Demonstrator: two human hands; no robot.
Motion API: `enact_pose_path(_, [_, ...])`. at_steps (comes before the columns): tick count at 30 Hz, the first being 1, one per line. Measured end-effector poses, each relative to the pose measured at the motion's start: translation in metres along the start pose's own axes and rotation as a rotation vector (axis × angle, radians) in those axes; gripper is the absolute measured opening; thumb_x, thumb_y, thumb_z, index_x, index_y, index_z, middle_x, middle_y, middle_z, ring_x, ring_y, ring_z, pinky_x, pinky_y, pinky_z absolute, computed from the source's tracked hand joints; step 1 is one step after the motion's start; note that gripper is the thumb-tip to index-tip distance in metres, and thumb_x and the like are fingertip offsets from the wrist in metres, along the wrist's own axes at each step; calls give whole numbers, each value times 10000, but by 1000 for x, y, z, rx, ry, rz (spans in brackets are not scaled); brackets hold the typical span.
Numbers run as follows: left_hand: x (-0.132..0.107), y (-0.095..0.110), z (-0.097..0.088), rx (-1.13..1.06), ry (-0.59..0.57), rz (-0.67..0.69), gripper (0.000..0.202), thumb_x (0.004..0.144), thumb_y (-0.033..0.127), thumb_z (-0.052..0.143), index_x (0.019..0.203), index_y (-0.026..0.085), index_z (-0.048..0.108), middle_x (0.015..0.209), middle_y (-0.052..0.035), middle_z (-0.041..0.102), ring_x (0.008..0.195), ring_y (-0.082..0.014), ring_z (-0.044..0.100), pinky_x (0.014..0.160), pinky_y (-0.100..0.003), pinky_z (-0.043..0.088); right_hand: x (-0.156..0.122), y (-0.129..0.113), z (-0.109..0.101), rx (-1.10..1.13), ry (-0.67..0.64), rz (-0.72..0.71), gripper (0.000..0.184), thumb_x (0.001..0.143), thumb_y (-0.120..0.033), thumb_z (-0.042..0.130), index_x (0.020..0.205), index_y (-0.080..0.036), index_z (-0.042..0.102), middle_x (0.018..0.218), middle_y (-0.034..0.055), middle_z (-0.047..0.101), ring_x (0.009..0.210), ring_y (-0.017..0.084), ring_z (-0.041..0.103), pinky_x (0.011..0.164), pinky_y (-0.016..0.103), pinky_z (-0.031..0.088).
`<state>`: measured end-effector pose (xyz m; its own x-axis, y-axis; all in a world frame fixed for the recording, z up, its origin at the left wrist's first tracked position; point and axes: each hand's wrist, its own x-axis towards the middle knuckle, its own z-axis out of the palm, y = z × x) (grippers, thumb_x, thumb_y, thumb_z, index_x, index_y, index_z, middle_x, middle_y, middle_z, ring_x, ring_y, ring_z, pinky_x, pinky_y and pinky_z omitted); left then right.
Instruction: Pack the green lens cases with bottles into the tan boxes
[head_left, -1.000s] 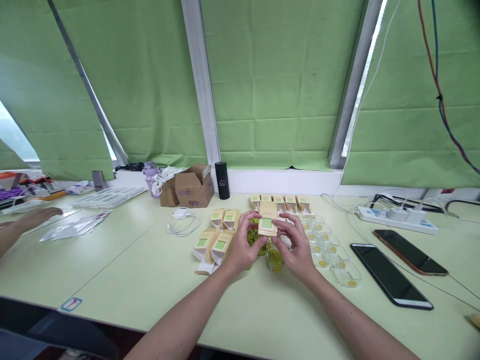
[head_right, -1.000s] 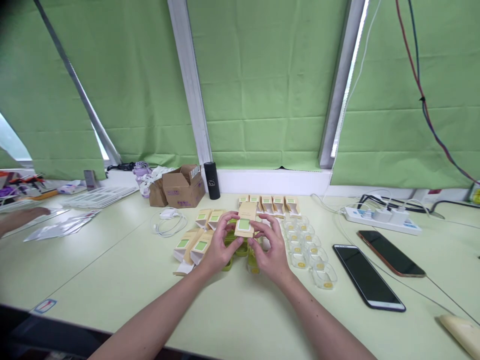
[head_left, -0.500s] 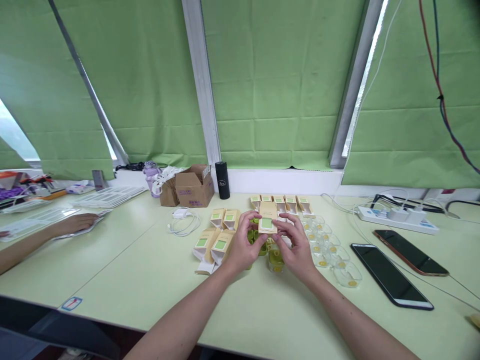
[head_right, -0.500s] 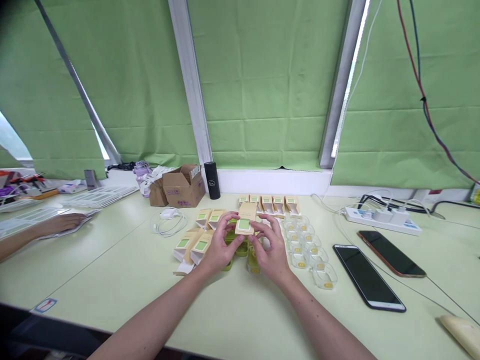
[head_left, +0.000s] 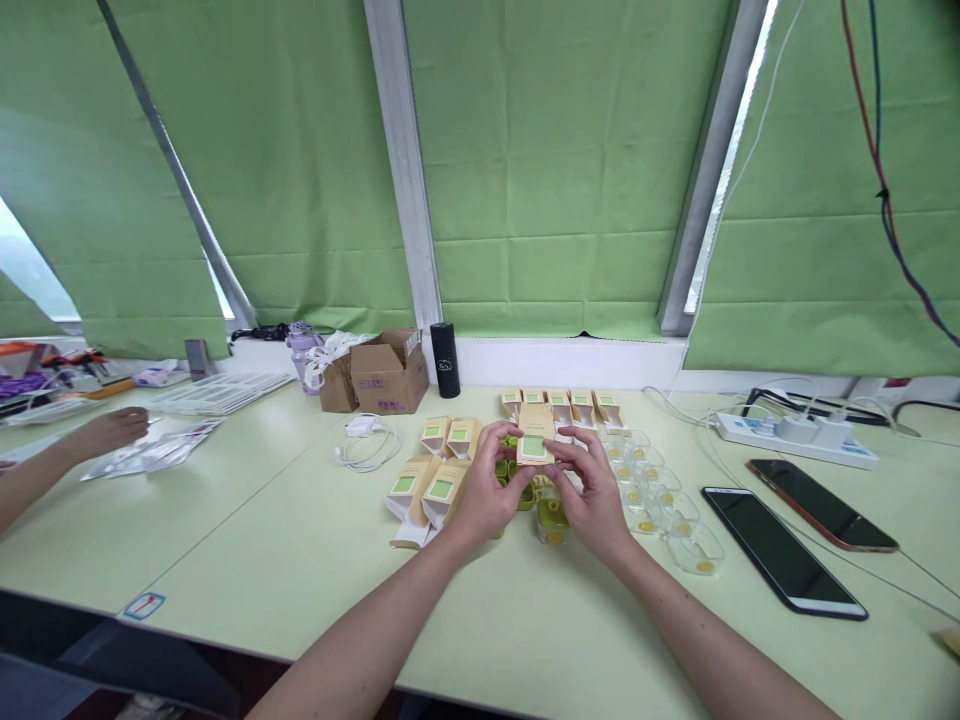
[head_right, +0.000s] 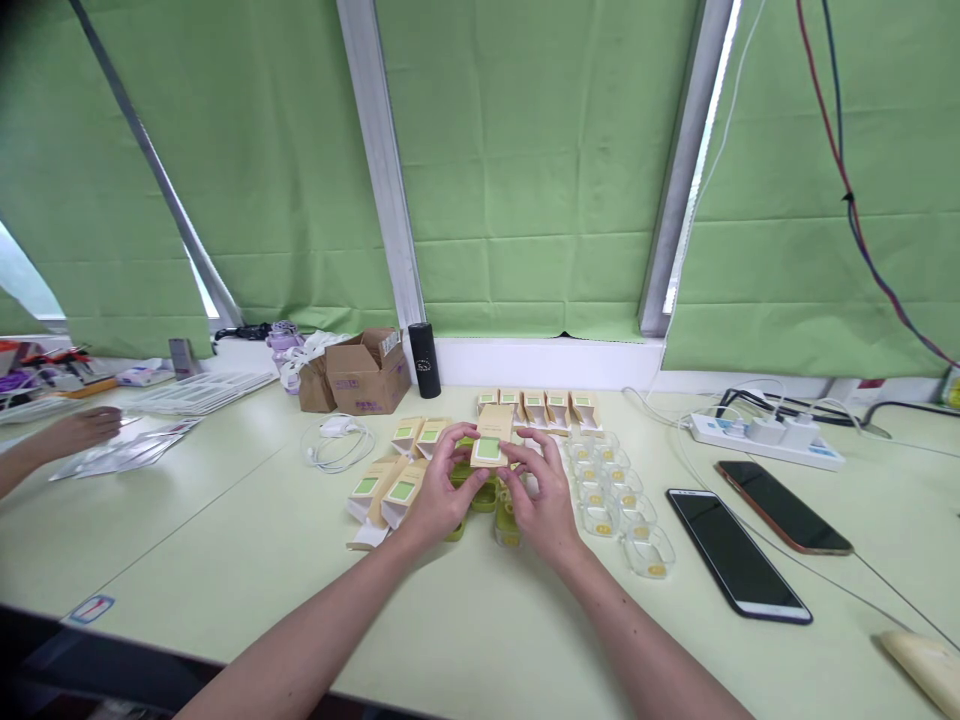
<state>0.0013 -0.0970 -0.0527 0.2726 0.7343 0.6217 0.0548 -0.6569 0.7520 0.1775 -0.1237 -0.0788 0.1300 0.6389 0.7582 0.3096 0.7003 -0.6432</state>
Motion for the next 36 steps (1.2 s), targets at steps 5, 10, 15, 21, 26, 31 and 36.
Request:
enact_pose_path(5, [0, 0, -1, 5, 4, 14, 357, 995, 317, 699, 1321, 278, 560, 1438, -107, 515, 1305, -278, 580, 1095, -440, 519, 0, 0, 1, -1, 7, 11, 228, 1040, -315, 644, 1240, -309, 753, 1388, 118, 553, 1285, 279, 633, 932, 445, 672])
enact_pose_path(10, [0, 1, -3, -7, -18, 43, 354, 1011, 388, 684, 1323, 267, 569, 1429, -118, 522, 1300, -288, 583, 1083, -436, 521, 0, 0, 0, 2, 10, 5, 236, 1040, -322, 637, 1243, -313, 757, 1374, 119, 563, 1287, 286, 633, 923, 442, 673])
enact_pose_path(15, [0, -1, -2, -4, -1, 25, 360, 1015, 416, 683, 1322, 265, 571, 1414, -118, 537, 1263, -282, 601, 1066, -437, 531, 0, 2, 0, -1, 16, 13, 231, 1037, -318, 639, 1235, -311, 759, 1382, 118, 561, 1264, 284, 645, 918, 453, 674])
enact_pose_path(21, [0, -6, 0, 8, 21, 12, 316, 1023, 397, 670, 1290, 260, 572, 1375, -108, 545, 1186, -254, 621, 1045, -424, 536, 0, 3, 0, -4, 4, 14, 230, 1036, -307, 639, 1233, -313, 758, 1383, 114, 555, 1257, 276, 643, 921, 448, 667])
enact_pose_path(26, [0, -3, -1, 5, 10, 15, 341, 1027, 405, 665, 1324, 272, 561, 1404, -112, 541, 1217, -259, 615, 1077, -438, 527, -1, 0, 0, -3, 6, 15, 242, 1040, -321, 632, 1252, -315, 748, 1383, 117, 557, 1233, 277, 657, 925, 456, 666])
enact_pose_path(31, [-1, -2, -1, 16, 13, 46, 417, 1027, 430, 666, 1391, 276, 531, 1458, -125, 532, 1338, -291, 578, 1157, -474, 485, -1, -3, -2, -62, -29, 4, 301, 1026, -343, 656, 1318, -320, 727, 1467, 129, 529, 1275, 301, 644, 1075, 545, 598])
enact_pose_path(36, [-1, -6, -3, 61, 24, 44, 448, 1059, 441, 619, 1458, 273, 503, 1492, -130, 531, 1374, -290, 562, 1189, -483, 457, -3, -5, -1, -122, -82, -61, 288, 1023, -328, 645, 1292, -335, 750, 1659, 98, 407, 1488, 347, 499, 1184, 592, 500])
